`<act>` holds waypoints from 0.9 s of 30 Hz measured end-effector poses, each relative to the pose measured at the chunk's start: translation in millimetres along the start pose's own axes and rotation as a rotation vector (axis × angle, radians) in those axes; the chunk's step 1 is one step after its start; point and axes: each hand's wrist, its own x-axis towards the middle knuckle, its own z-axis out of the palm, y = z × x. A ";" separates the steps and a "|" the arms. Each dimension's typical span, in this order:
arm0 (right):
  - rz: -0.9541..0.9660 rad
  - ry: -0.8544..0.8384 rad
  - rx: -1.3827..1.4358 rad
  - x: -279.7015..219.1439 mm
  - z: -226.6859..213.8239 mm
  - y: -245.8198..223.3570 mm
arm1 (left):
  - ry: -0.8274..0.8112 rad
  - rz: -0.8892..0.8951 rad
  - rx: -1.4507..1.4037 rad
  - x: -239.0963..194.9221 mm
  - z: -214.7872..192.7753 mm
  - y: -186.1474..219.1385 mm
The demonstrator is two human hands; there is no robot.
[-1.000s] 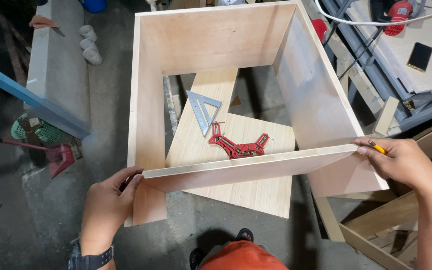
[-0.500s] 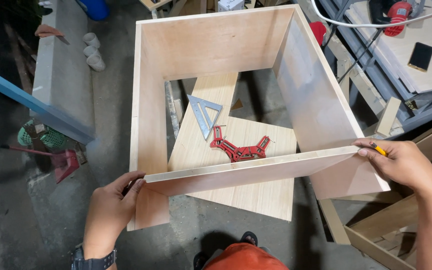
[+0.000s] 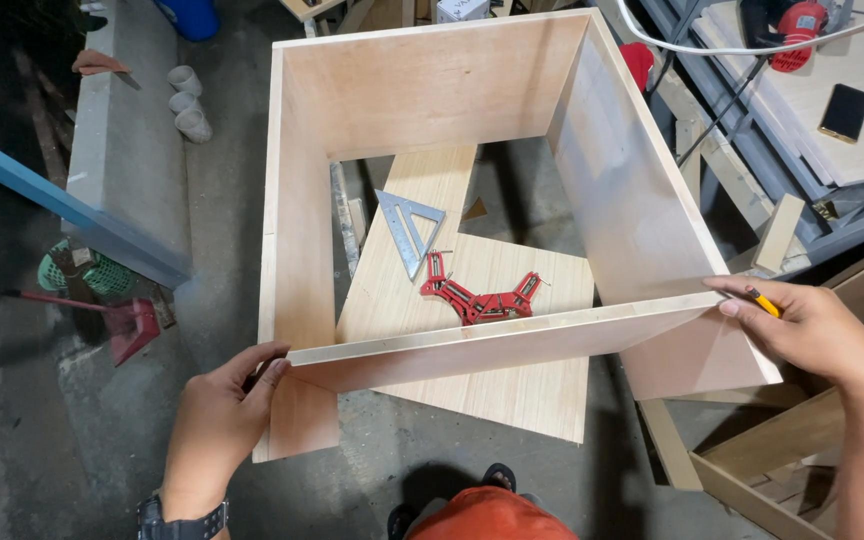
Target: Aligning wooden boards to form a corner joint and securing it with a corner clamp.
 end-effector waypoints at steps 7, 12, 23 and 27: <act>0.028 0.070 -0.104 -4.7 -8.0 -6.9 | 0.002 -0.011 -0.021 2.7 -3.7 1.3; -0.447 0.456 -0.150 6.2 -4.1 35.5 | 0.013 -0.005 -0.017 1.6 -6.9 3.2; -0.622 -0.266 -0.526 54.1 86.7 -204.0 | 0.072 0.141 0.054 26.1 0.9 -18.9; -0.514 -0.545 -0.716 142.6 174.7 -229.3 | 0.019 0.037 0.050 46.5 3.7 -23.8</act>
